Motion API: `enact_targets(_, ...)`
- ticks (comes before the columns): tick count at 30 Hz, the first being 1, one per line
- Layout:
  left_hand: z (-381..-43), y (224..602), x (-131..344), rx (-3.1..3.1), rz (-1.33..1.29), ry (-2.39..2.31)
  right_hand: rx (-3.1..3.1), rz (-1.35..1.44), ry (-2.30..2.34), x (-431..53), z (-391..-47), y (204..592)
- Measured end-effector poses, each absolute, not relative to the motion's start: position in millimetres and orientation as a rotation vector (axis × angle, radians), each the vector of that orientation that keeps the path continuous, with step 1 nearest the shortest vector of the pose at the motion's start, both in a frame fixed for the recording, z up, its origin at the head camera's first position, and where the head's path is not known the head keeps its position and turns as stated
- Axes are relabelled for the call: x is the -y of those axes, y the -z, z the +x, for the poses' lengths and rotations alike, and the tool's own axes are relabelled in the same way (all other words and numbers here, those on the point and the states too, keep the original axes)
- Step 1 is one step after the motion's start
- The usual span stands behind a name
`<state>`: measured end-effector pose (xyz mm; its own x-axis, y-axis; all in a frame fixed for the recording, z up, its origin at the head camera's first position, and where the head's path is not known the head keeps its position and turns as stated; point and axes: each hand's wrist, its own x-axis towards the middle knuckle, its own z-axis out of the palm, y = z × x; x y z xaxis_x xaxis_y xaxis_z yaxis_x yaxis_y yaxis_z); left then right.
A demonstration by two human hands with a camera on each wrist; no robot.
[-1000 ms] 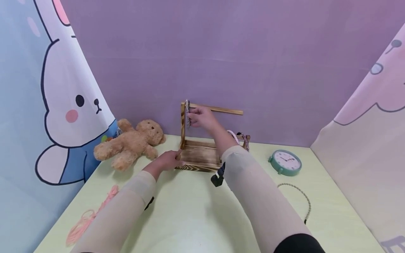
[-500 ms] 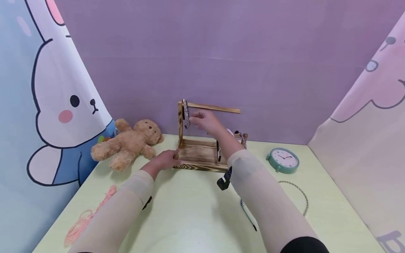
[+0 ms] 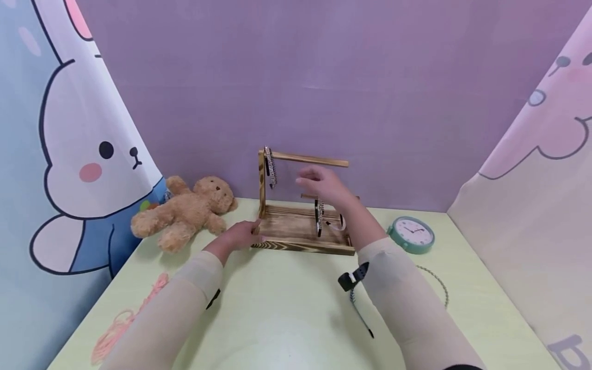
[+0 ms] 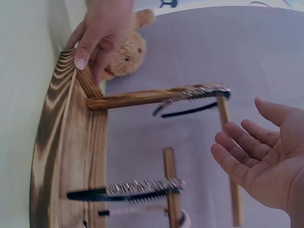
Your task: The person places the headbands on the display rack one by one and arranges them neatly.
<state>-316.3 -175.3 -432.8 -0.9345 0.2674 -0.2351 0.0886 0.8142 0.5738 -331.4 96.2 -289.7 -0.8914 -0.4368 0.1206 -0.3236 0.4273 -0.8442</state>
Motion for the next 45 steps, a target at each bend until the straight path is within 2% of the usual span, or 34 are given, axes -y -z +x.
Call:
enact_targets(10,-312,431,173,-2.671,0.254,-0.866,-2.723,-0.688,1.227,-164,-287,298)
enact_targets(21,-310,431,173,-2.666,0.242,-0.873,-2.817,-0.512,0.756,-209,-241,344)
enact_targets(32,-313,433,173,-2.672,0.233,-0.864,-2.685,-0.316,0.303,-207,-204,404)
enact_targets(45,-311,430,173,-2.67,0.244,-0.87,-2.698,-0.465,0.245,-170,-189,420)
